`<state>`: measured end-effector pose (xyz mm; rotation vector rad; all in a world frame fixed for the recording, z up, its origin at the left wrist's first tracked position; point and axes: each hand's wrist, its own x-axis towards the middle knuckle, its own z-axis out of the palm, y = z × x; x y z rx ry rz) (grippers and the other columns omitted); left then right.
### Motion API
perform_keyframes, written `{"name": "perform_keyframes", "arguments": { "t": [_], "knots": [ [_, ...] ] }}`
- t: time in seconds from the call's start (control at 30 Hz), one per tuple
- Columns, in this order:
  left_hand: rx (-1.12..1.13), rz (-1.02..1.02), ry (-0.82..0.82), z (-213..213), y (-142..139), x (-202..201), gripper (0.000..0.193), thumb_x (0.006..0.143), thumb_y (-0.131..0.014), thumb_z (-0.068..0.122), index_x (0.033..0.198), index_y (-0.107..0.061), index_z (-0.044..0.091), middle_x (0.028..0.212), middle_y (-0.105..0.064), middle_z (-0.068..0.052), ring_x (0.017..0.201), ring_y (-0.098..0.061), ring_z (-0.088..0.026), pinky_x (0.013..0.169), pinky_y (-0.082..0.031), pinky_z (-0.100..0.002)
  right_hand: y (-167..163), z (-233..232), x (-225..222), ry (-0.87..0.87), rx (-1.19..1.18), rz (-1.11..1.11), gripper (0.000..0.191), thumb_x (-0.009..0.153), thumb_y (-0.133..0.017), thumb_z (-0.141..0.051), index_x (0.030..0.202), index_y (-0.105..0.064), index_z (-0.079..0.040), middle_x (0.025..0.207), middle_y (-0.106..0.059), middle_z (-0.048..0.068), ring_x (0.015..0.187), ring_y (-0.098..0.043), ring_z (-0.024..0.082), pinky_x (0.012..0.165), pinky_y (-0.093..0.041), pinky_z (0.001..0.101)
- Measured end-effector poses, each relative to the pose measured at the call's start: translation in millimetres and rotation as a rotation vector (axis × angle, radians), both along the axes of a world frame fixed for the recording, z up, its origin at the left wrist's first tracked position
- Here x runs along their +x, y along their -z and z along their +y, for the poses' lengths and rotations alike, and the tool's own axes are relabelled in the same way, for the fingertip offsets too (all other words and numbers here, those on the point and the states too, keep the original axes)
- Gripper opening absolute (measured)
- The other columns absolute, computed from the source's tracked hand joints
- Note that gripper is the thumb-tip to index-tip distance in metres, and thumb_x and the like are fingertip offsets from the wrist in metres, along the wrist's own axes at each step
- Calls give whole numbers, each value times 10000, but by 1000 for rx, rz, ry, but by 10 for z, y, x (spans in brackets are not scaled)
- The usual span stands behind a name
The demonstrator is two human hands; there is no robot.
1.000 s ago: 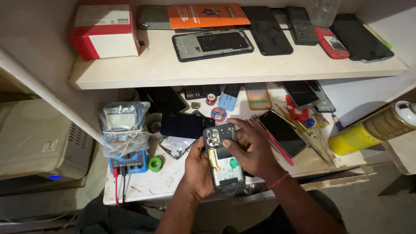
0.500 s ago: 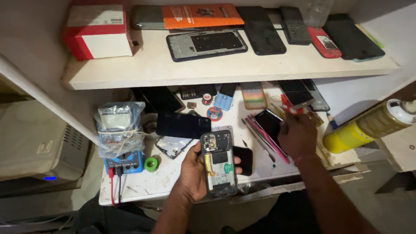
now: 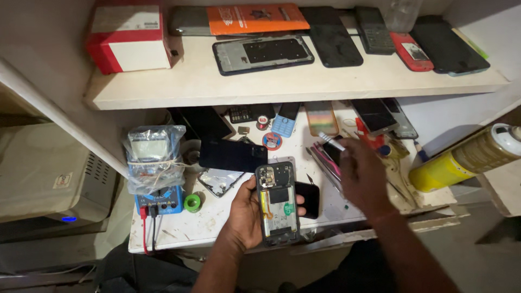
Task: The person disassembles a smartphone at a cluttered repair workbench, prying open the back cover and removing internal components by hand. They use a screwdriver on the phone's internals and handle the battery and other parts while working on the device.
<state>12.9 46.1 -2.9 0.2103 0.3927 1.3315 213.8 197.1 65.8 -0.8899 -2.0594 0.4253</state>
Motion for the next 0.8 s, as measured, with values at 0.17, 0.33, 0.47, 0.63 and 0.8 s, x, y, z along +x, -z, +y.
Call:
{"name": "perform_keyframes", "arguments": {
  "t": [0.17,0.33,0.47,0.63,0.8],
  "knots": [
    [-1,-15,-2,-18,0,1,776,1020,-251,614,1384,-607,28,1194,-708,-269,1092,-703,-420,952,-573,-531,-255,-626,-204,-133,94,-39,254,876,-699,-30,1124,-727,-76,849,-622,94,744,-606,206,574,-510,315],
    [43,-23,15,-22,-9,-2,801,1029,-237,619,1399,-606,12,1196,-714,-249,1103,-705,-390,934,-582,-507,-399,-792,-378,-168,212,-7,136,846,-791,-89,975,-748,-85,863,-651,69,774,-618,216,636,-497,347],
    [-11,-10,9,-21,13,4,804,1018,-238,634,1394,-603,24,1192,-715,-241,1109,-709,-380,945,-585,-503,-386,-821,-434,-154,83,2,117,842,-794,-90,951,-754,-70,826,-637,83,721,-619,209,578,-504,331],
    [-6,-10,9,-13,50,19,800,1017,-247,644,1410,-596,41,1200,-710,-230,1106,-704,-371,947,-584,-501,-362,-797,-449,-168,170,-42,123,833,-803,-101,946,-760,-74,769,-614,55,712,-587,215,615,-473,367],
    [35,-38,17,-12,79,22,792,1031,-249,634,1428,-579,34,1212,-705,-224,1114,-693,-365,967,-582,-498,-364,-809,-462,-162,166,-57,104,847,-788,-114,937,-758,-72,756,-602,55,696,-572,215,600,-465,369]
  ]
}}
